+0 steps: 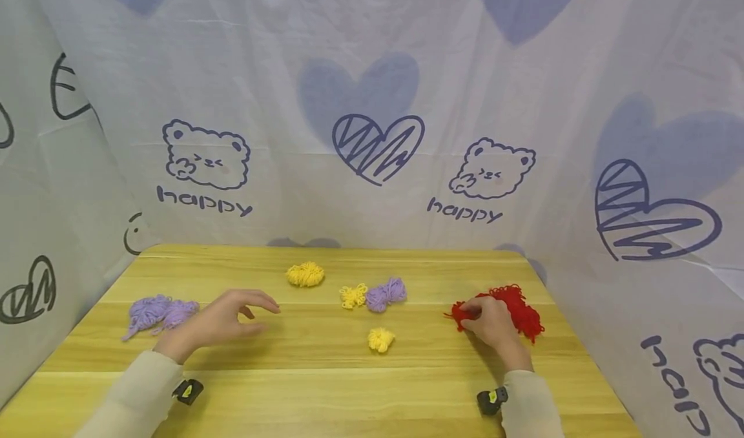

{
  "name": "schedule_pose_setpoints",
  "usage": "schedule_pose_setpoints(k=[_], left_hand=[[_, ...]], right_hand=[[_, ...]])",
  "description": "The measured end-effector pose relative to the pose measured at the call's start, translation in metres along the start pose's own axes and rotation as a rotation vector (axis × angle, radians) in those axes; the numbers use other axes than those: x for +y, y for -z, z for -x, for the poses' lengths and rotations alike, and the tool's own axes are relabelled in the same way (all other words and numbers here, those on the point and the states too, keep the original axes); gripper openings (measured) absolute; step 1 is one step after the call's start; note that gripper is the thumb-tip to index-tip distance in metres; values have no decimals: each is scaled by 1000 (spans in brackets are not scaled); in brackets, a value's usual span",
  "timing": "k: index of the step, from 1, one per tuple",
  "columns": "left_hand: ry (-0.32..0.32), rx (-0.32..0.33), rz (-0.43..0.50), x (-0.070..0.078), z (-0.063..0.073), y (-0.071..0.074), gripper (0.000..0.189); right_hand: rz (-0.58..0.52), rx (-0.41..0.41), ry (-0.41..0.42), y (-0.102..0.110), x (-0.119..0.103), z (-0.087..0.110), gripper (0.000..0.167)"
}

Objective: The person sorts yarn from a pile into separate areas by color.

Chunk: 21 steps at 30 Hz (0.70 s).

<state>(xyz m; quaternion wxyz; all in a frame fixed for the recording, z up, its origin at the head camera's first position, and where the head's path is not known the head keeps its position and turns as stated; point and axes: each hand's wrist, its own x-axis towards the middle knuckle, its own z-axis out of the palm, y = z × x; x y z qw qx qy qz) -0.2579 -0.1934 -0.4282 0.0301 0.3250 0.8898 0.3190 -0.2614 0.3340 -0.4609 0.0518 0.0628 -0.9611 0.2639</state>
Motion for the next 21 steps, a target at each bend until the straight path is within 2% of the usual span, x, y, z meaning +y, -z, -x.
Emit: schedule_pose_setpoints(k=[9,16,21], left_hand=[[-37,-7,31,16,-36,-25,32],[-30,-13,61,27,-63,-41,32],[-59,-3,91,36,-81,-51,32]], right_hand=[[-12,-1,-14,-1,0,0,25],[-14,-3,-6,-1,0,-2,24],[-21,-4,-6,1,-2,0,24]])
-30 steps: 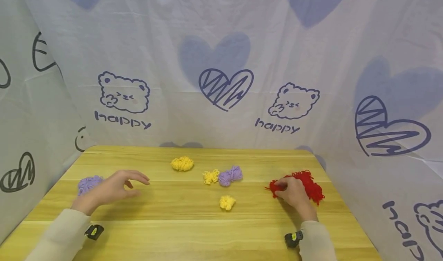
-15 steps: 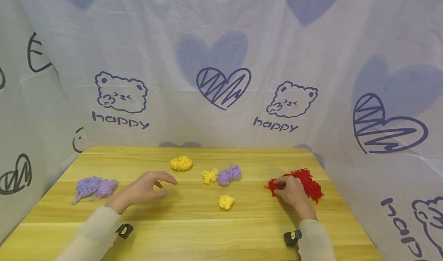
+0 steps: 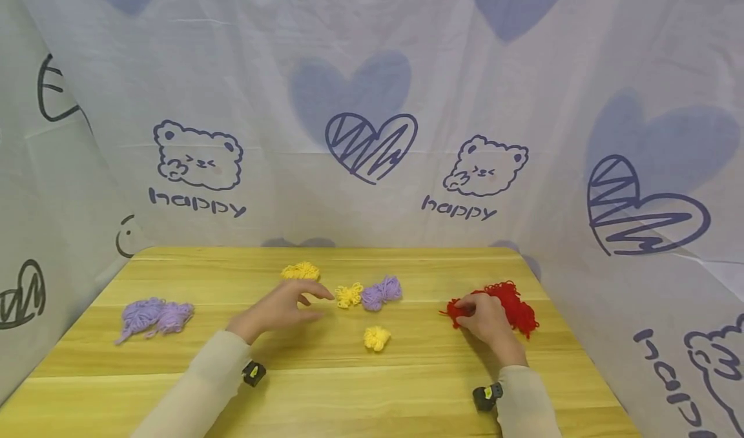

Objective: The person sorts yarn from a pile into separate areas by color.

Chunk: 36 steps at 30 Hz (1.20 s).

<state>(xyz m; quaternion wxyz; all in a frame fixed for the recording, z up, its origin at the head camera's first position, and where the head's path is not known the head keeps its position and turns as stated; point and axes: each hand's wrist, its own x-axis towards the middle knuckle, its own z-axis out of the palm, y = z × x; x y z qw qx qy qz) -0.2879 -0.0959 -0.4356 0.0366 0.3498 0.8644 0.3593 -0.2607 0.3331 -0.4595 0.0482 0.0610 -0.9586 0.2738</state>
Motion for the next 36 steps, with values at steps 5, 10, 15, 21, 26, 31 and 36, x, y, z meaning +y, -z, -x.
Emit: schedule_pose_setpoints(k=[5,10,15,21,26,31,36], left_hand=[[12,9,35,4,-14,-9,35],[41,26,50,5,-28,-15,39],[22,23,67,6,-40,-21,44],[2,6,64,7,-52,-26,44],[21,-3,34,10,-64,-28,44],[22,-15,42,12,-74,-33,44],[12,-34,105,12,-84,-43,48]], right_hand=[[2,-4,-2,0,-1,1,24],[10,-11,-2,0,-1,0,24],[10,-15,-7,0,-2,0,25],[4,-20,-9,-1,-2,-1,25],[3,-16,-11,-1,0,-1,25],[10,-13,-9,-2,3,-1,25],[15,-12,1,-3,4,-2,25]])
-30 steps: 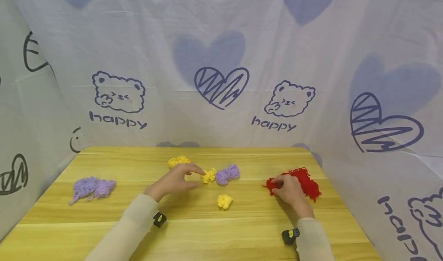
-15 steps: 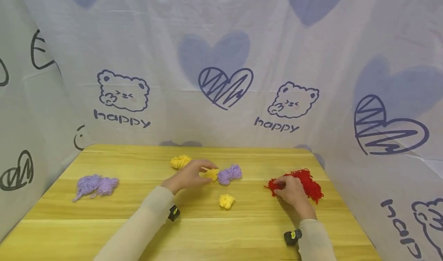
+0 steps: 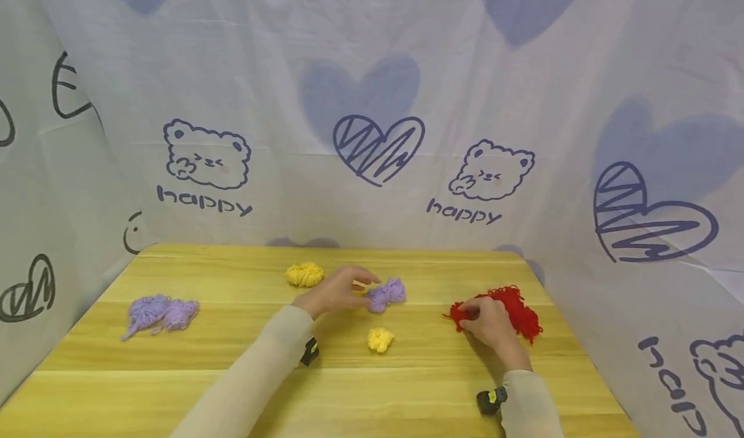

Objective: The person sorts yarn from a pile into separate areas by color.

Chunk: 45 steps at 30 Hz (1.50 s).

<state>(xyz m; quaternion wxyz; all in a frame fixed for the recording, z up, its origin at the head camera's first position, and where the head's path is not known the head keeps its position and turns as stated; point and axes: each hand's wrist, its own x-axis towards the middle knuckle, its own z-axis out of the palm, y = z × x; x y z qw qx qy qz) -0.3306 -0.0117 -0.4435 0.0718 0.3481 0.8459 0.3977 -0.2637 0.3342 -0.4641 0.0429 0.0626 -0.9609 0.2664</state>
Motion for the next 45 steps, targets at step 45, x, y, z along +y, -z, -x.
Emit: schedule_pose_setpoints(k=[45], left_hand=[[-33,-5,-187,8,-26,-35,28]], right_hand=[[-28,-10,-26,2,-4,3,24]])
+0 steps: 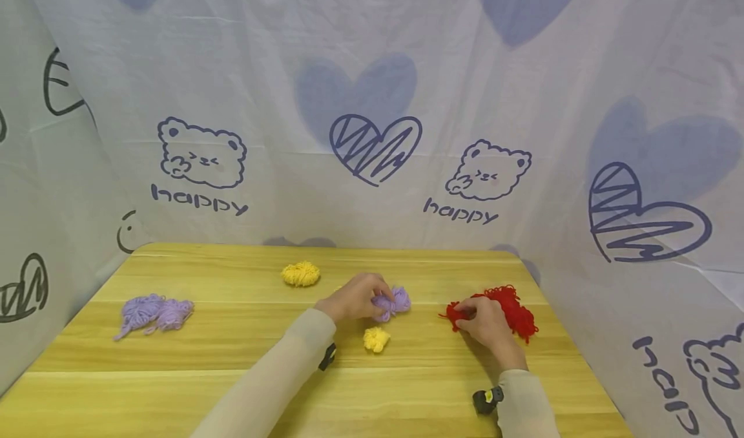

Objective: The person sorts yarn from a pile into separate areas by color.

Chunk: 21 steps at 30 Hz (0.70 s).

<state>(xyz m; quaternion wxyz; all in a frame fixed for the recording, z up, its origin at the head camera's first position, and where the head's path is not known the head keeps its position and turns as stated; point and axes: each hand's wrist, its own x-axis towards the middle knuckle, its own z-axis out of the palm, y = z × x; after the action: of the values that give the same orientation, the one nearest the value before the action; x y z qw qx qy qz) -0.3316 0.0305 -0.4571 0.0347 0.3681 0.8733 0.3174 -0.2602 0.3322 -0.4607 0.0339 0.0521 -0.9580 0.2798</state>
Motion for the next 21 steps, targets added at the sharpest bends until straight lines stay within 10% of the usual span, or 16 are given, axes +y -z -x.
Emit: schedule_pose_setpoints(k=[21], left_hand=[[-79,87,145,-4,25,30,20]], right_hand=[[0,3,12,0,1,0,23]])
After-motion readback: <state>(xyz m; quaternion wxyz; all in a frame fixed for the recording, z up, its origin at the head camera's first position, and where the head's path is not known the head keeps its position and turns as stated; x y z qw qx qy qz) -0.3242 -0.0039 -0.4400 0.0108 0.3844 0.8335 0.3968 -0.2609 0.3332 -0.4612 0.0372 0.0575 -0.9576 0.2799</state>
